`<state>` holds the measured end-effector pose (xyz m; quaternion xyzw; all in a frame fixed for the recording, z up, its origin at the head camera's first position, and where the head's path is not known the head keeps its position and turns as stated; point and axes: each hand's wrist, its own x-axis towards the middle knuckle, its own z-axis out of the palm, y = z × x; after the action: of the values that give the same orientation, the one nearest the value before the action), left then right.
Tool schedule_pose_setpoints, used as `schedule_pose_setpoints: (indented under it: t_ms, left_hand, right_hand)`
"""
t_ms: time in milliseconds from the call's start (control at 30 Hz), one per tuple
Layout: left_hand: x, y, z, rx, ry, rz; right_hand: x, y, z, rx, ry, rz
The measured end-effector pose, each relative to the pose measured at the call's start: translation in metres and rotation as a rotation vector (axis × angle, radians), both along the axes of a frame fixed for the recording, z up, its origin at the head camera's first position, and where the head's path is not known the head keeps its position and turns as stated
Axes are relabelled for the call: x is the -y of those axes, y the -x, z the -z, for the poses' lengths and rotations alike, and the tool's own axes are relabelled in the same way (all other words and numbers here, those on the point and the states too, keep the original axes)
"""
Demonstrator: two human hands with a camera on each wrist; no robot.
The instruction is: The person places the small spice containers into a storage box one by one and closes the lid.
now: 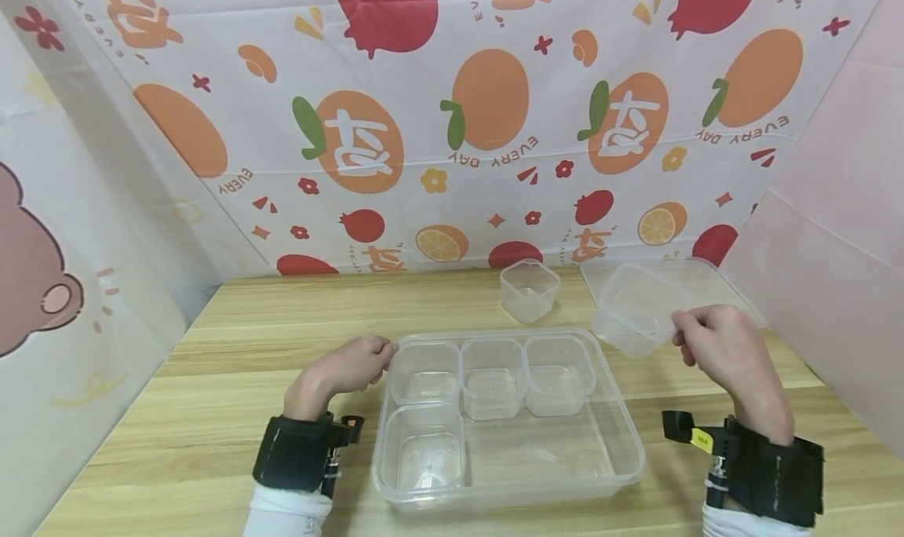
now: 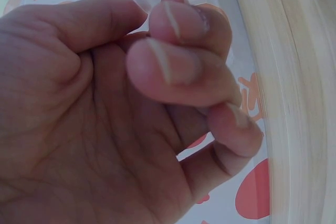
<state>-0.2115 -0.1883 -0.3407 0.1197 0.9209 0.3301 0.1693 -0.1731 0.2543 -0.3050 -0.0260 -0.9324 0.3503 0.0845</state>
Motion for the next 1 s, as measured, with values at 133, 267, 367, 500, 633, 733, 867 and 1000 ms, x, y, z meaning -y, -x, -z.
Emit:
schedule_pose_setpoints:
  t_ms: [133, 267, 367, 500, 633, 733, 867, 1000]
  left_hand:
    - [0.0, 0.0, -0.001, -0.004, 0.008, 0.002]
    - [0.0, 0.0, -0.001, -0.006, 0.008, 0.006]
    - [0.0, 0.0, -0.001, 0.001, 0.004, -0.003]
    - [0.0, 0.0, -0.001, 0.003, -0.001, -0.006]
    - [0.0, 0.0, 0.0, 0.003, -0.002, -0.003]
    - [0.0, 0.001, 0.0, 0.004, -0.009, -0.004]
    - [0.0, 0.001, -0.001, 0.0, -0.018, -0.001]
    - [0.0, 0.001, -0.001, 0.003, -0.013, -0.004]
  right_hand:
    - [0.002, 0.0, 0.0, 0.013, -0.006, -0.026]
    - [0.004, 0.001, -0.001, 0.018, -0.013, -0.041]
    - [0.006, 0.001, -0.003, 0.019, -0.021, -0.053]
    - [0.008, 0.0, -0.006, 0.03, -0.022, -0.063]
    - [0.01, -0.002, -0.008, 0.027, -0.018, -0.079]
    - [0.011, -0.003, -0.01, 0.023, -0.012, -0.098]
    - [0.012, -0.005, -0.011, 0.027, -0.006, -0.116]
    - [0.013, -0.006, -0.012, 0.026, -0.009, -0.127]
